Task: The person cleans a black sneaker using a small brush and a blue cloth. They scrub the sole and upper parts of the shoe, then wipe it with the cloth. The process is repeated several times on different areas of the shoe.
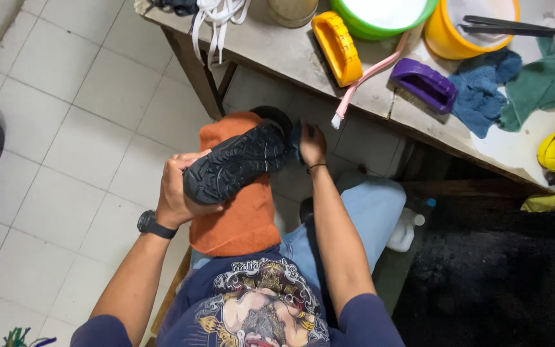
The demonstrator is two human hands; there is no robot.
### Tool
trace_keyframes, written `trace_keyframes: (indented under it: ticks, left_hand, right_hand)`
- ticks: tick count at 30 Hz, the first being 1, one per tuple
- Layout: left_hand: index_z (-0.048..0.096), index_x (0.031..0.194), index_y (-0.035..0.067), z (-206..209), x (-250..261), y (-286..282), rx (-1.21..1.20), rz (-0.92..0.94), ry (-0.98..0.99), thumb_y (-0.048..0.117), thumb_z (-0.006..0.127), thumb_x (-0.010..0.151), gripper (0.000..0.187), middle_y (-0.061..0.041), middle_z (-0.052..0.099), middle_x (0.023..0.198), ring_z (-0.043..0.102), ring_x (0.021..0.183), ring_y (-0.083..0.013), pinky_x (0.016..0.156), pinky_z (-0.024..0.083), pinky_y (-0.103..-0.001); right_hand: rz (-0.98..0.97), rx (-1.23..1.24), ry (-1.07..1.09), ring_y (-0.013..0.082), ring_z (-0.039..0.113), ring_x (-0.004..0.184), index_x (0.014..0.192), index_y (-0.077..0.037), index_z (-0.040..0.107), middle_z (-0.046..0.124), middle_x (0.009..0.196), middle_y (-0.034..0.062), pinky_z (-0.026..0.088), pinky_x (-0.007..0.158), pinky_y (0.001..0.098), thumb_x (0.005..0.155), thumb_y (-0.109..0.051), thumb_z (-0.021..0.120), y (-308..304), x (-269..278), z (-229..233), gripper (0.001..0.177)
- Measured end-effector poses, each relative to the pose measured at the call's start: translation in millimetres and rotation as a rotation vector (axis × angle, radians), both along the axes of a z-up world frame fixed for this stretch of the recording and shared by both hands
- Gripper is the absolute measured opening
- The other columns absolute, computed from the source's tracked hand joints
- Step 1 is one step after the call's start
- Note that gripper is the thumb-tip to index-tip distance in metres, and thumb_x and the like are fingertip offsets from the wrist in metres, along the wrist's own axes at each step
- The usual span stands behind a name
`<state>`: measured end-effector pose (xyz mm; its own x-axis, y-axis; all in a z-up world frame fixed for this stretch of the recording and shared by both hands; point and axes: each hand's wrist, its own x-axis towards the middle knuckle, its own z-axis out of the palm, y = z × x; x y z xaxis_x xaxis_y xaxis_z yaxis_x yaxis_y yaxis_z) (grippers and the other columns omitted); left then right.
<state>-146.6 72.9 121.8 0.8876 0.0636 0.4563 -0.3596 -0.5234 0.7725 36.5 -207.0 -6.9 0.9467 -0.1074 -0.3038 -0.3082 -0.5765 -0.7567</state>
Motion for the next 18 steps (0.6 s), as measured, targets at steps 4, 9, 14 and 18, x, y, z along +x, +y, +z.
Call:
trace_keyframes:
  ticks: [4,9,14,18]
  left_hand:
    - [0.046,0.108,0.005,8,4,-3,0.029,0.013,0.003,0.058,0.094,0.056,0.089,-0.015,0.070,0.126,0.065,0.108,-0.0335,0.095,0.040,-0.043]
    - [0.048,0.107,0.006,5,3,6,0.071,-0.019,0.025,0.066,0.093,0.056,0.091,-0.013,0.072,0.124,0.066,0.106,-0.0316,0.096,0.039,-0.045]
    - [0.048,0.106,0.006,10,7,2,0.085,0.017,0.018,0.065,0.094,0.054,0.091,-0.013,0.072,0.123,0.067,0.105,-0.0318,0.098,0.040,-0.045]
    - [0.048,0.103,0.006,4,6,-8,0.120,0.061,-0.002,0.061,0.096,0.054,0.088,-0.013,0.073,0.121,0.066,0.102,-0.0318,0.098,0.041,-0.046]
  right_hand:
    - [0.012,0.096,0.134,0.0410,0.061,0.125,0.122,-0.016,0.070,0.073,0.117,0.0210,0.047,0.108,0.0539,0.098,-0.064,0.051,30,-38,-9,0.057]
    - [-0.255,0.377,0.266,0.0303,0.066,0.053,0.100,-0.015,0.066,0.062,0.072,0.0148,0.060,0.042,0.0367,0.096,-0.048,0.060,18,-77,-77,0.033]
    - [0.111,-0.124,0.213,0.0358,0.071,0.096,0.121,-0.028,0.068,0.071,0.095,0.0142,0.056,0.079,0.0466,0.090,-0.052,0.067,5,-69,50,0.039]
    - [0.182,0.204,-0.533,0.0313,0.071,0.085,0.098,-0.017,0.072,0.068,0.085,0.0069,0.057,0.075,0.0373,0.092,-0.024,0.077,70,-112,137,0.011]
